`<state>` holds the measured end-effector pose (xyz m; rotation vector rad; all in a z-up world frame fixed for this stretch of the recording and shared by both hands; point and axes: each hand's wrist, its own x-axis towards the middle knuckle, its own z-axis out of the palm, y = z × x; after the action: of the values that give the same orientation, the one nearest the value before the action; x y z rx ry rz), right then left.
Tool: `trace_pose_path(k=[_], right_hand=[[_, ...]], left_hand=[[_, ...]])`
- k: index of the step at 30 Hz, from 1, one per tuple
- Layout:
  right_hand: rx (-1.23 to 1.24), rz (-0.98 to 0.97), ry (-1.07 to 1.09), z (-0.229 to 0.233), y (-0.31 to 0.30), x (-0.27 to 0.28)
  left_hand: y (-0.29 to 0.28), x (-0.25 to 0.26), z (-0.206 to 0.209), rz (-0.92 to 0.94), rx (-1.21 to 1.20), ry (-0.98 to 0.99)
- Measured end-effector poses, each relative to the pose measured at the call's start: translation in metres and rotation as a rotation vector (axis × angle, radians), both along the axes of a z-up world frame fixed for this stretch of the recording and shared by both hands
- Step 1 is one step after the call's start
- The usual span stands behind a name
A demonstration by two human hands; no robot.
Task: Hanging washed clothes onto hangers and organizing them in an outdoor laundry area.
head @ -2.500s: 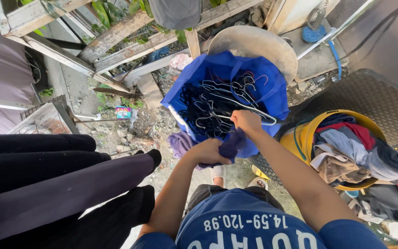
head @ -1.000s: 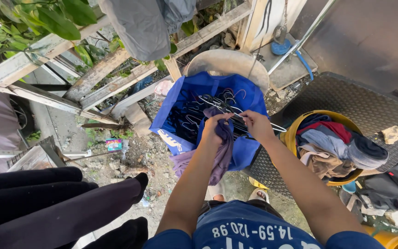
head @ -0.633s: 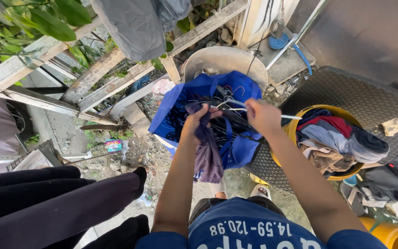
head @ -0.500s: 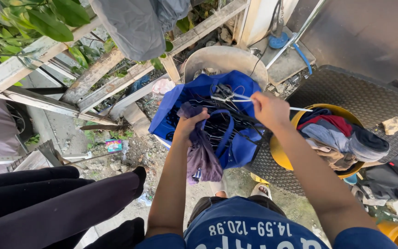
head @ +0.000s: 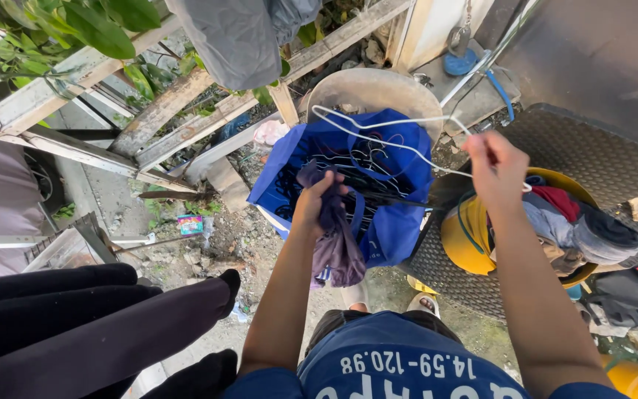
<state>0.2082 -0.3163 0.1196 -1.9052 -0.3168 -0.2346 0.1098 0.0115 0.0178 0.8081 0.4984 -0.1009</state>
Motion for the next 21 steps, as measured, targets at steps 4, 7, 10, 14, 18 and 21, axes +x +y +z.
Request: trace_pose_path(k=[4,7,10,14,18,21], right_hand=[[0.259,0.272,0.296,0.013,0.002,-0.027],[0.197,0.444,0.364,0.019,0.032,-0.044],[0.116,0.328,0.311,-0.059,0.017,-0.025],[0.335,0.196,0.498,-0.005,-0.003,-0.031],[0.143,0.254,0.278,-0.01,-0.047,-0.028],[0.461,0.282,0.293,-0.034,-0.083,-0.02]], left_hand=[[-0.001,-0.026,0.084,-0.111,-0.359,-0.073],[-0.013,-0.037,0.134,-0.191,-0.429,-0.27],[-0.026,-0.037,0.193,-0.161,-0.058,-0.284],[-0.022,-0.034,0.198,-0.087,1.245,-0.262],[-0.008,-0.022,0.161,-0.263,0.418,-0.208],[-0.014,-0.021,0.174,-0.306,0.091,-0.221]])
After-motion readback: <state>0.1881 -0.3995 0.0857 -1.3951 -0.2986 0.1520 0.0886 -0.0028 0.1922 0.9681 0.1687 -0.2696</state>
